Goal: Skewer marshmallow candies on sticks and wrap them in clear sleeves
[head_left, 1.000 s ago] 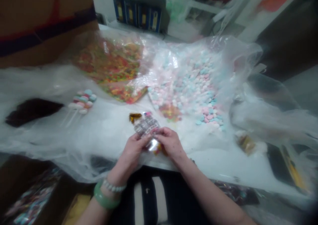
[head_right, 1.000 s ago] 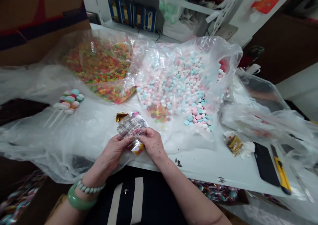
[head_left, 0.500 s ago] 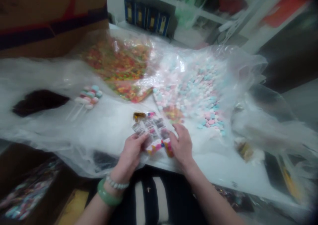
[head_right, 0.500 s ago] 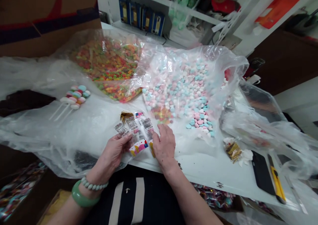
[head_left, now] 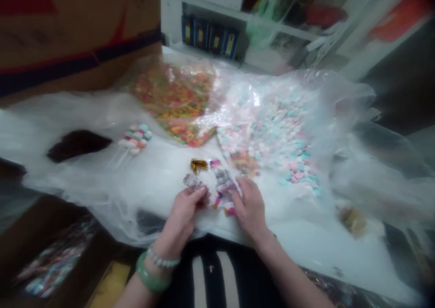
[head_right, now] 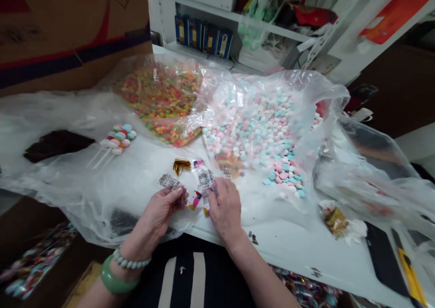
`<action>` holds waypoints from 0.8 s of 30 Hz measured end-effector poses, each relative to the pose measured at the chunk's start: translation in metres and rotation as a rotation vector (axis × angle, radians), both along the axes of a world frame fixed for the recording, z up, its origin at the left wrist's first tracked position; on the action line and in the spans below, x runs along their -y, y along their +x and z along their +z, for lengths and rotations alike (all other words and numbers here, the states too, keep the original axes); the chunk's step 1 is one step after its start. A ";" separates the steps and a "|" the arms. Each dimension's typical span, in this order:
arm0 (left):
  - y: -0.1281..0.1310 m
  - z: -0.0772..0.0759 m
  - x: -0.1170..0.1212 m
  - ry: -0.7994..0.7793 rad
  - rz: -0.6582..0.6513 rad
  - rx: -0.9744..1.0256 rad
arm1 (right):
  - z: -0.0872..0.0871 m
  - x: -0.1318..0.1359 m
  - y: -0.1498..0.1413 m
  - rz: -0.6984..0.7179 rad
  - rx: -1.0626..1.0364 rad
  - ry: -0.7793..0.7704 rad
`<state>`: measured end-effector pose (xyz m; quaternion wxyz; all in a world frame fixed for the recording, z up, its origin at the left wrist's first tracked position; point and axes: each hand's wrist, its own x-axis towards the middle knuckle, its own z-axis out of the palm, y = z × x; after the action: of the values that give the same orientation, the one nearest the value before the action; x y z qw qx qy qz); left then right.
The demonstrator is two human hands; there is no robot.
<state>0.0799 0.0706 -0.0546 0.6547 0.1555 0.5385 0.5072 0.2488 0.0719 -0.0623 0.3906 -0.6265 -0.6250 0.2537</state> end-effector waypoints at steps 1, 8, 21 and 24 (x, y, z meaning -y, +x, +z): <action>0.002 0.001 0.001 0.017 0.018 -0.018 | 0.003 0.003 -0.007 0.056 -0.130 -0.069; -0.001 0.017 0.009 0.126 0.166 -0.071 | 0.031 -0.002 -0.055 0.213 -0.621 -0.487; -0.046 0.010 0.000 0.113 0.360 0.046 | 0.037 -0.015 -0.100 0.385 -0.345 -0.409; -0.060 0.016 -0.002 0.138 0.424 0.070 | 0.036 -0.023 -0.117 0.392 -0.386 -0.414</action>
<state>0.0201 0.0721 -0.0388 0.5395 0.0657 0.5002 0.6741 0.1317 0.0953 -0.0263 0.3099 -0.5010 -0.5833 0.5593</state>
